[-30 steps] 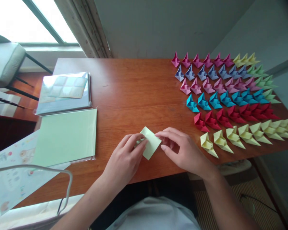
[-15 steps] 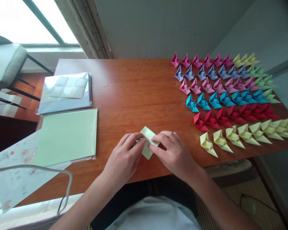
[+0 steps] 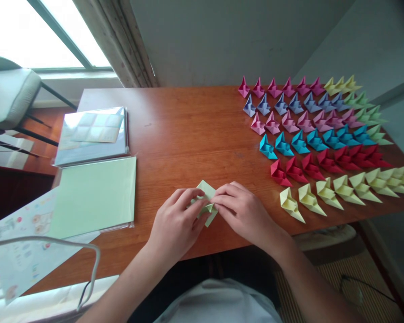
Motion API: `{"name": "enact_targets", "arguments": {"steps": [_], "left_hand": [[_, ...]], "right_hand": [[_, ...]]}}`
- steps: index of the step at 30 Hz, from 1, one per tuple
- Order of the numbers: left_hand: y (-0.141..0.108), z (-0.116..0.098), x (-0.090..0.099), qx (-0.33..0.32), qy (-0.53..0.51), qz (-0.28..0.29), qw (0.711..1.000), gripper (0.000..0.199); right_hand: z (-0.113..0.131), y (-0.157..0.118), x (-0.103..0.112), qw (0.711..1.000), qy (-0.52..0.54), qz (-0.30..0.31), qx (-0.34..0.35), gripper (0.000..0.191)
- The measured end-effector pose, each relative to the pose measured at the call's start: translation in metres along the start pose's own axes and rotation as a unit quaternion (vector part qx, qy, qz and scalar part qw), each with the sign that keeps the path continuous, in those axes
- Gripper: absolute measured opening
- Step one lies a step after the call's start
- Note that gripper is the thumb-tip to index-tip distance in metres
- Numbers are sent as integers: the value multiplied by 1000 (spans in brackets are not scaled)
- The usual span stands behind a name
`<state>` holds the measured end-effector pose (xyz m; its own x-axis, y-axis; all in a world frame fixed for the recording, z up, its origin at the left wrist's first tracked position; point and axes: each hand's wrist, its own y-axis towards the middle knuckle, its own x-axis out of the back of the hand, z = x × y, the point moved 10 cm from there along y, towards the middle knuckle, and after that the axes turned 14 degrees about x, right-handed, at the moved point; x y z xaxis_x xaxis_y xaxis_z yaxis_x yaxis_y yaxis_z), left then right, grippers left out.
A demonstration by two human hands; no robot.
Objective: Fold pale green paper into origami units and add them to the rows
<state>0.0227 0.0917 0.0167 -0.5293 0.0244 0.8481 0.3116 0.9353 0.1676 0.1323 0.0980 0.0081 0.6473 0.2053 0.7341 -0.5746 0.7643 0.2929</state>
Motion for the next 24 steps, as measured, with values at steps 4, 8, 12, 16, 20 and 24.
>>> {"name": "enact_targets", "arguments": {"steps": [4, 8, 12, 16, 20, 24], "left_hand": [[1, 2, -2, 0, 10, -16, 1000, 11], [1, 4, -2, -1, 7, -3, 1000, 12], [1, 5, -2, 0, 10, 5, 1000, 15], [3, 5, -3, 7, -1, 15, 1000, 17], [7, 5, -1, 24, -14, 18, 999, 16], [11, 8, 1, 42, -13, 8, 999, 14]], "right_hand": [[1, -2, 5, 999, 34, 0, 9, 16], [-3, -9, 9, 999, 24, -31, 12, 27], [-7, -13, 5, 999, -34, -32, 12, 19], [-9, -13, 3, 998, -55, -29, 16, 17], [-12, -13, 3, 999, -44, -29, -5, 17], [-14, -11, 4, 998, -38, -45, -32, 13]]}}
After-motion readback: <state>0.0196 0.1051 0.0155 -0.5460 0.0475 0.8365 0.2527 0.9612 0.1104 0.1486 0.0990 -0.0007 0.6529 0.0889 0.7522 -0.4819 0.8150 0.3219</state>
